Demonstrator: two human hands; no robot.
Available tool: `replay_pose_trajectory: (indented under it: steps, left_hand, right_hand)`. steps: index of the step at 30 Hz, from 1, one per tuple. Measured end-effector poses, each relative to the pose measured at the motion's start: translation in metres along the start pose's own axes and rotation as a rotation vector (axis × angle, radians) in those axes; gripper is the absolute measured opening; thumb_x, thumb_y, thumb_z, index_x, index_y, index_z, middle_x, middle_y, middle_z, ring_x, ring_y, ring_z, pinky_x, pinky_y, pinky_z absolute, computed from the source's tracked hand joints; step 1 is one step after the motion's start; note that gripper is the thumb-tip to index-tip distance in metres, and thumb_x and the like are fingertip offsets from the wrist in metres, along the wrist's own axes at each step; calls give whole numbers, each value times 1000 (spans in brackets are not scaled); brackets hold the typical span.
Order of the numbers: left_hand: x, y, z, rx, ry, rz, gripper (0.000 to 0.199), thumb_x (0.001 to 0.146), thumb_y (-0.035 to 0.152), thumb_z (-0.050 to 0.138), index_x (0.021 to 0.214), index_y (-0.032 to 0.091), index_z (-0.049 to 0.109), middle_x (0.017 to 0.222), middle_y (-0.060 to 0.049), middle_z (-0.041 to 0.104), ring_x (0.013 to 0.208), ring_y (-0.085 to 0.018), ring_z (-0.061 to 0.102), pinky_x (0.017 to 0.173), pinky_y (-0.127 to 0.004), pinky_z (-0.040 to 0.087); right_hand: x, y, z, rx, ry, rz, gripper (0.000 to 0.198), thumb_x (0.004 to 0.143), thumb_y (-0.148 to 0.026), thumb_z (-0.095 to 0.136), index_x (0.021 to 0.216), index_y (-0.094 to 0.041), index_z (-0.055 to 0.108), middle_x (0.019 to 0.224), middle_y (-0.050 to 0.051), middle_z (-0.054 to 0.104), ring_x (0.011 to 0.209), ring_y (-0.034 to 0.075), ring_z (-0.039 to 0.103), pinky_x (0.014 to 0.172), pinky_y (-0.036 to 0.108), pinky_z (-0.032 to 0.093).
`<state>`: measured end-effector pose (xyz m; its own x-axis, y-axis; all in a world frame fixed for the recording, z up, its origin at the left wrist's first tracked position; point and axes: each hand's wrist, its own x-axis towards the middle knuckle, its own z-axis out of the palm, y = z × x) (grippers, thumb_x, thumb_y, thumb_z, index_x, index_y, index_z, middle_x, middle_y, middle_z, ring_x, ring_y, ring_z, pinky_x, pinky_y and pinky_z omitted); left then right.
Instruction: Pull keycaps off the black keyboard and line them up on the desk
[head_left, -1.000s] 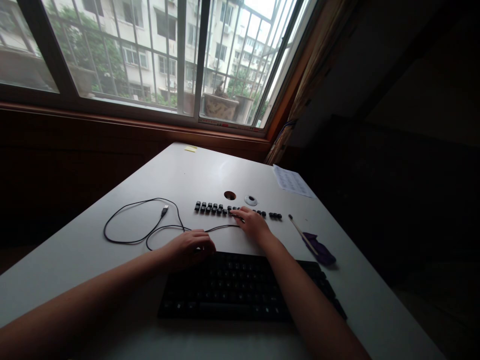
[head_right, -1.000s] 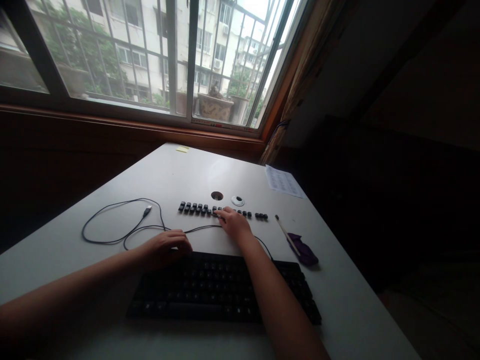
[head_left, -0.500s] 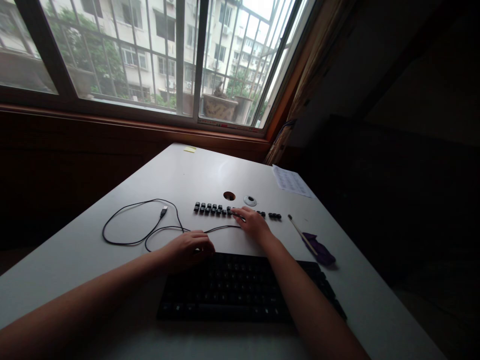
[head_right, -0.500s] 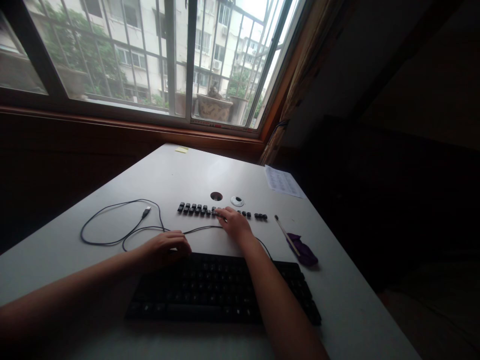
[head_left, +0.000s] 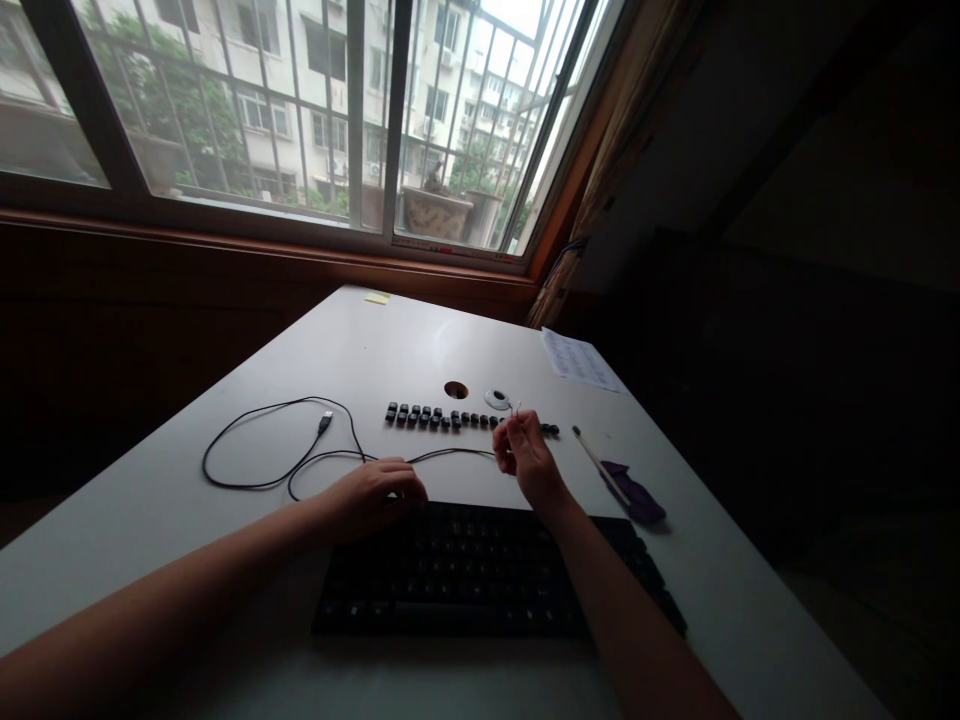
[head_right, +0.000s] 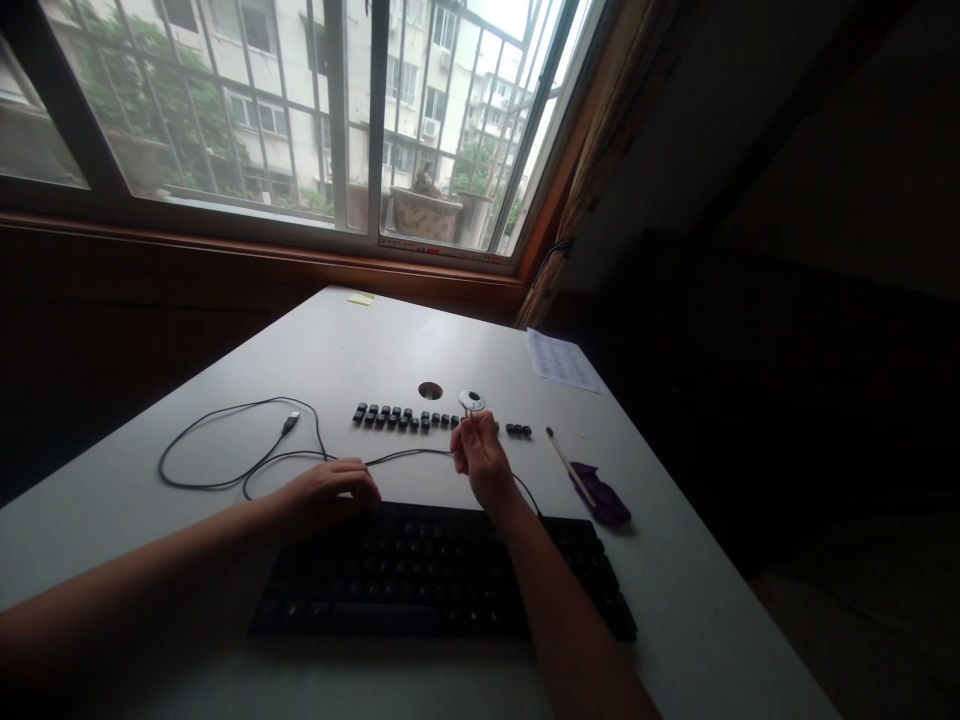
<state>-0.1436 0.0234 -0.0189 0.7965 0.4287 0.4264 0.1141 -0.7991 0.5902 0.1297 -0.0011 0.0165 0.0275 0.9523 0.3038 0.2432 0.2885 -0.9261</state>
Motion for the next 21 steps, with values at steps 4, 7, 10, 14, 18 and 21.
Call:
replay_pose_trajectory:
  steps: [4,7,10,14,18,21]
  left_hand:
    - [1,-1,0,2,-6,0,14,95,16,53,98,15,66,90,-7,67,82,-16,62,73,-24,51]
    - [2,-1,-1,7,1,3,14,95,17,53,98,15,67,88,-7,67,81,-15,61,72,-24,50]
    - [4,0,-3,8,-11,0,16,97,19,52,98,15,67,89,-7,67,82,-15,61,73,-24,49]
    - [6,-1,-6,16,-30,16,17,97,21,51,98,16,67,89,-7,66,83,-16,61,74,-25,49]
    - [7,-4,-8,18,-25,23,18,98,22,51,97,16,67,89,-7,66,82,-15,60,75,-25,48]
    - [8,-5,-9,20,-25,25,19,98,22,51,98,15,68,88,-7,65,82,-15,60,75,-24,49]
  right_hand:
    - [-23,-12,7,-51,-24,-35,26,97,-45,49,86,-22,56,82,1,57,72,15,55,66,28,49]
    - [-38,-24,11,-179,-10,-67,24,94,-43,57,86,-22,67,86,2,56,75,16,54,68,29,48]
    - [-50,-32,14,-173,-10,-72,20,92,-40,61,91,-23,73,85,2,55,75,16,56,69,30,49]
    - [-60,-30,19,-75,0,-64,16,91,-37,65,90,-23,73,86,2,59,75,16,59,67,29,50]
    - [-66,-24,22,-13,-12,-75,13,89,-35,67,86,-23,73,88,3,61,74,16,59,63,29,51]
    - [-67,-22,25,-6,-13,-89,11,89,-33,67,88,-24,72,91,3,62,72,16,59,63,29,51]
